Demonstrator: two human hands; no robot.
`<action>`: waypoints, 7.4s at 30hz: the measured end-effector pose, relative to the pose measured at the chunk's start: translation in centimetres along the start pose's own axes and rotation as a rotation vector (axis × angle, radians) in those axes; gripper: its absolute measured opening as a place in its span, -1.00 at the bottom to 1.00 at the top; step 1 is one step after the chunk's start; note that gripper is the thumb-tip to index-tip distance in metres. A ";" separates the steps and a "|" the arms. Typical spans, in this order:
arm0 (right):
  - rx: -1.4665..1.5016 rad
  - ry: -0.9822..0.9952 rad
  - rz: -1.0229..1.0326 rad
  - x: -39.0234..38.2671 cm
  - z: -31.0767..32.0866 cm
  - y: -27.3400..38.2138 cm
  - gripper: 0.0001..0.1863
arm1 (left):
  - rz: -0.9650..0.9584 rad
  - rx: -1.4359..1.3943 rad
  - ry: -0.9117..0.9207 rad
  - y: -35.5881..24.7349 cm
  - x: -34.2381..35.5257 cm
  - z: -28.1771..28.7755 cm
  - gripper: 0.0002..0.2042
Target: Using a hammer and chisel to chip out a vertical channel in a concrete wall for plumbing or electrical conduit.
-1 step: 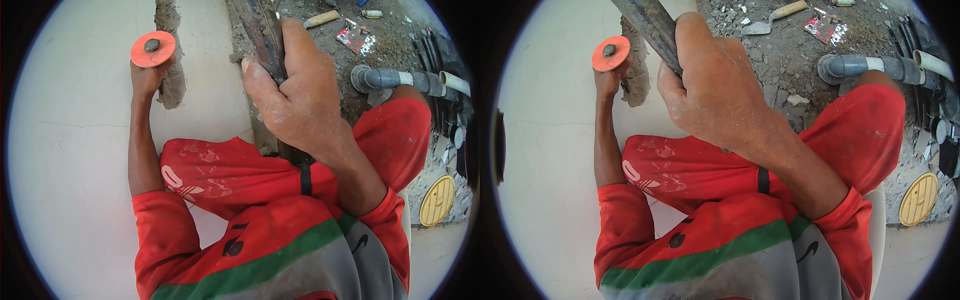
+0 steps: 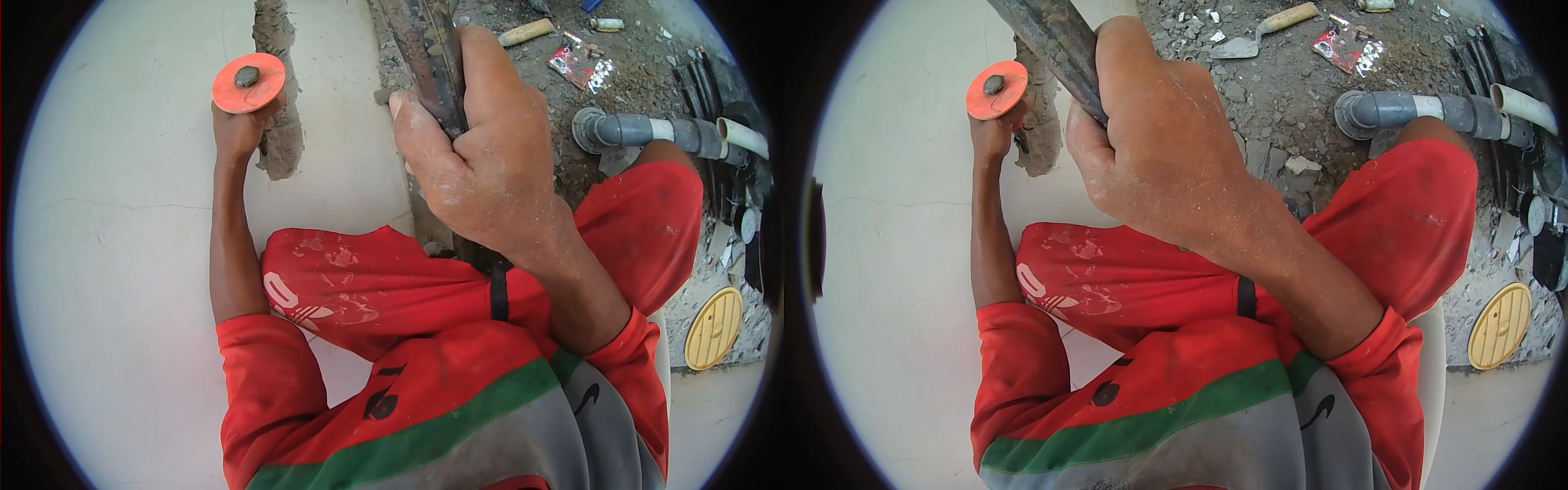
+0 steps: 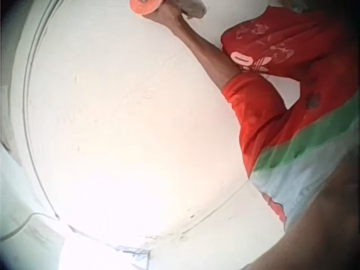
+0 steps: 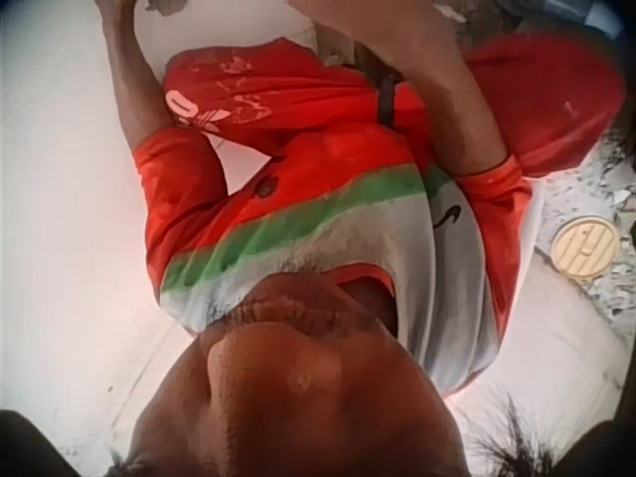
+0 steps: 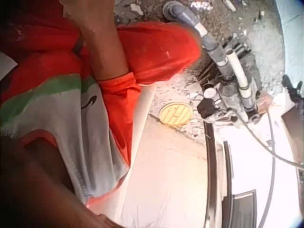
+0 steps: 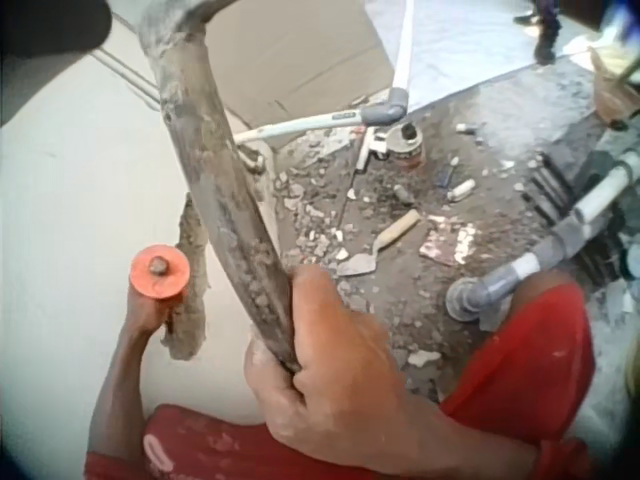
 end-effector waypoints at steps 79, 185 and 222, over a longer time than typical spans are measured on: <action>-0.170 0.207 -0.260 -1.7 0.8 -2.6 -0.73 | -0.068 0.143 -0.105 -5.6 -0.3 -1.0 -0.94; -1.316 0.698 0.224 19.4 -17.3 -19.3 -0.89 | 0.225 -0.153 -0.278 -5.2 -17.9 0.6 -0.84; -1.097 0.841 0.252 10.0 -14.9 -15.5 -0.94 | 0.405 -0.055 -0.182 -5.9 -17.8 -0.5 -0.84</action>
Point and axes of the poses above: each hand's wrist, its own x-axis towards the middle knuckle, its own z-axis out of the back of the hand, y = z × x, the point moved 5 cm from there along x, towards the middle knuckle, and after that the axes turned 11 degrees about x, right-handed, at the moved point
